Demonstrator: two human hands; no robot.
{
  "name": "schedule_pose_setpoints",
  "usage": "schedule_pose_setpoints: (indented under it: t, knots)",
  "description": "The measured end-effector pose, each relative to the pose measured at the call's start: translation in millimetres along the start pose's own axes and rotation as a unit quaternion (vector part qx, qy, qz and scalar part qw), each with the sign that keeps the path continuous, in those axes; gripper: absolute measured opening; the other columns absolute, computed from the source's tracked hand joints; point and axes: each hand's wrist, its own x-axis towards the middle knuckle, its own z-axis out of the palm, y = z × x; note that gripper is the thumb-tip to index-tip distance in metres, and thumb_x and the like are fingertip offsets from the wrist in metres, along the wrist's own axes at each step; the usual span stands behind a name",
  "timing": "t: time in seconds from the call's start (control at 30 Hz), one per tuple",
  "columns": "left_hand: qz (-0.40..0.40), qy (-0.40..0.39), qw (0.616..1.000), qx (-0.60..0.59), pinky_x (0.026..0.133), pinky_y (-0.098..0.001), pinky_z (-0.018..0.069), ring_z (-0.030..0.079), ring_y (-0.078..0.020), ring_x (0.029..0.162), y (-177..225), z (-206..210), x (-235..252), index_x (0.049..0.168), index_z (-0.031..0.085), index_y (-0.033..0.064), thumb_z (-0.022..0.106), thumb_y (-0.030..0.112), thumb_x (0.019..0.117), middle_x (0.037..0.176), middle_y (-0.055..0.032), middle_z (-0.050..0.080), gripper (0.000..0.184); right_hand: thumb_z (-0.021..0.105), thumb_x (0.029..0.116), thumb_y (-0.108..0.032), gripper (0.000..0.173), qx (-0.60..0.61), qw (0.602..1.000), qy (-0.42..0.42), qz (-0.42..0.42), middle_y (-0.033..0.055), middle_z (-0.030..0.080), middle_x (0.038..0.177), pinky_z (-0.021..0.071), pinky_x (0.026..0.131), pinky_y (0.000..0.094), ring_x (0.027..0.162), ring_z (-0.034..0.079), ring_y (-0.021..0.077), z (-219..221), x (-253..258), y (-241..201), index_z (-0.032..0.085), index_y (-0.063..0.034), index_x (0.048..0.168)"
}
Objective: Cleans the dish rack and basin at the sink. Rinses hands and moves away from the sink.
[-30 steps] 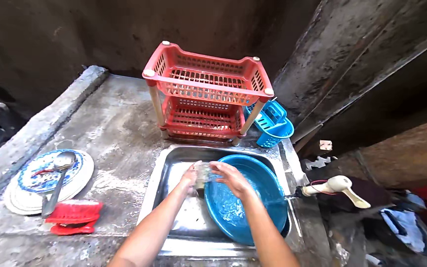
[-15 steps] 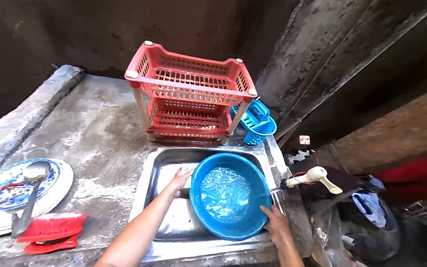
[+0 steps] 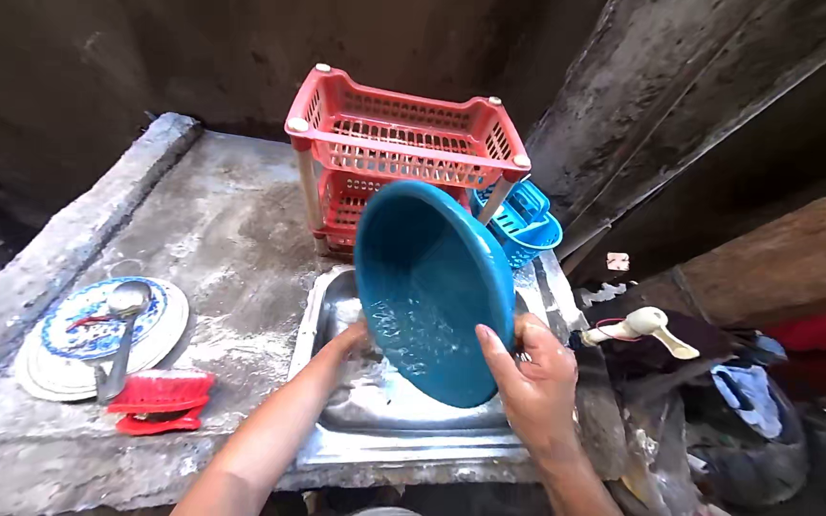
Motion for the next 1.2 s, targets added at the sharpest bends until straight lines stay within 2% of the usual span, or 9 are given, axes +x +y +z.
schedule_pose_setpoints:
  t: [0.2,0.27,0.4,0.53,0.63,0.87,1.0,1.1,1.2]
  knots:
    - [0.031,0.067,0.992,-0.105,0.079,-0.0259,0.0476,0.054,-0.0123,0.088,22,-10,-30,0.132,0.048,-0.0080,0.038,0.007,0.1097,0.109,-0.0140,0.055,0.029,0.069,0.0890,-0.009,0.024,-0.129,0.970,0.043,-0.200,0.0074,0.053,0.061,0.0446,0.056,0.0163,0.058,0.055,0.0095,-2,10,-16,0.052,-0.0034,0.072]
    - [0.033,0.089,0.987,-0.131,0.085,-0.0294,0.0498,0.057,-0.0154,0.093,17,-17,-23,0.134,0.048,-0.0105,0.039,0.005,0.1094,0.115,-0.0186,0.058,0.031,0.069,0.0893,-0.010,0.023,-0.154,0.971,0.059,-0.173,0.0091,0.056,0.062,0.0474,0.058,0.0170,0.059,0.058,0.0097,-12,0,-7,0.055,-0.0015,0.074]
    - [0.021,0.171,0.941,-0.292,0.079,-0.0391,0.0539,0.061,-0.0196,0.089,4,-13,-3,0.131,0.053,-0.0031,0.041,0.021,0.1105,0.107,-0.0159,0.063,0.034,0.065,0.0907,-0.011,0.015,-0.074,0.990,0.078,0.091,0.0012,0.066,0.076,0.0549,0.068,0.0164,0.072,0.065,-0.0021,-28,-48,46,0.064,0.0034,0.088]
    - [-0.011,0.142,0.884,-0.446,0.066,-0.0367,0.0555,0.062,-0.0222,0.077,0,-17,0,0.129,0.047,0.0010,0.043,0.020,0.1074,0.098,-0.0151,0.060,0.029,0.058,0.0950,-0.002,0.017,0.071,0.904,0.146,0.396,0.0049,0.068,0.090,0.0602,0.072,0.0270,0.078,0.069,0.0070,-46,-81,111,0.059,0.0041,0.111]
    - [0.035,0.110,0.872,-0.476,0.063,-0.0333,0.0571,0.067,-0.0220,0.078,-5,-17,2,0.151,0.031,0.0098,0.037,0.005,0.1056,0.109,-0.0177,0.062,0.046,0.056,0.0983,-0.002,0.026,0.063,0.878,0.135,0.455,0.0101,0.067,0.100,0.0594,0.076,0.0275,0.084,0.068,0.0087,-69,-88,148,0.056,0.0060,0.123]
    - [0.036,0.190,0.930,-0.314,0.086,-0.0424,0.0539,0.063,-0.0259,0.099,1,-14,7,0.146,0.045,0.0012,0.050,0.021,0.1085,0.124,-0.0229,0.059,0.043,0.065,0.0970,-0.007,0.066,-0.263,0.859,-0.064,0.435,0.0346,0.057,0.131,0.0463,0.101,0.0586,0.116,0.060,0.0460,-98,-85,168,0.034,0.0076,0.153]
    - [0.024,0.238,0.934,-0.266,0.091,-0.0486,0.0507,0.060,-0.0320,0.103,2,-16,13,0.136,0.051,-0.0073,0.048,0.033,0.1095,0.121,-0.0273,0.059,0.048,0.067,0.0915,-0.005,0.037,-0.393,0.875,-0.103,0.263,0.0375,0.057,0.132,0.0419,0.100,0.0707,0.125,0.050,0.0591,-77,-89,142,0.067,0.0055,0.127]
    - [0.014,0.268,0.911,-0.314,0.090,-0.0486,0.0489,0.057,-0.0309,0.101,12,-13,6,0.133,0.053,-0.0076,0.040,0.035,0.1115,0.119,-0.0261,0.057,0.050,0.058,0.0968,-0.005,0.025,-0.224,0.955,-0.115,0.155,0.0275,0.067,0.124,0.0494,0.104,0.0538,0.120,0.063,0.0422,-11,-79,96,0.074,0.0039,0.115]
    - [0.015,0.273,0.884,-0.380,0.086,-0.0475,0.0499,0.058,-0.0280,0.095,27,-7,-11,0.129,0.055,-0.0060,0.037,0.035,0.1121,0.111,-0.0220,0.058,0.048,0.044,0.1057,-0.015,0.044,0.092,0.933,-0.218,0.270,0.0268,0.051,0.147,0.0503,0.104,0.0417,0.129,0.057,0.0316,84,-66,60,0.053,0.0057,0.143]
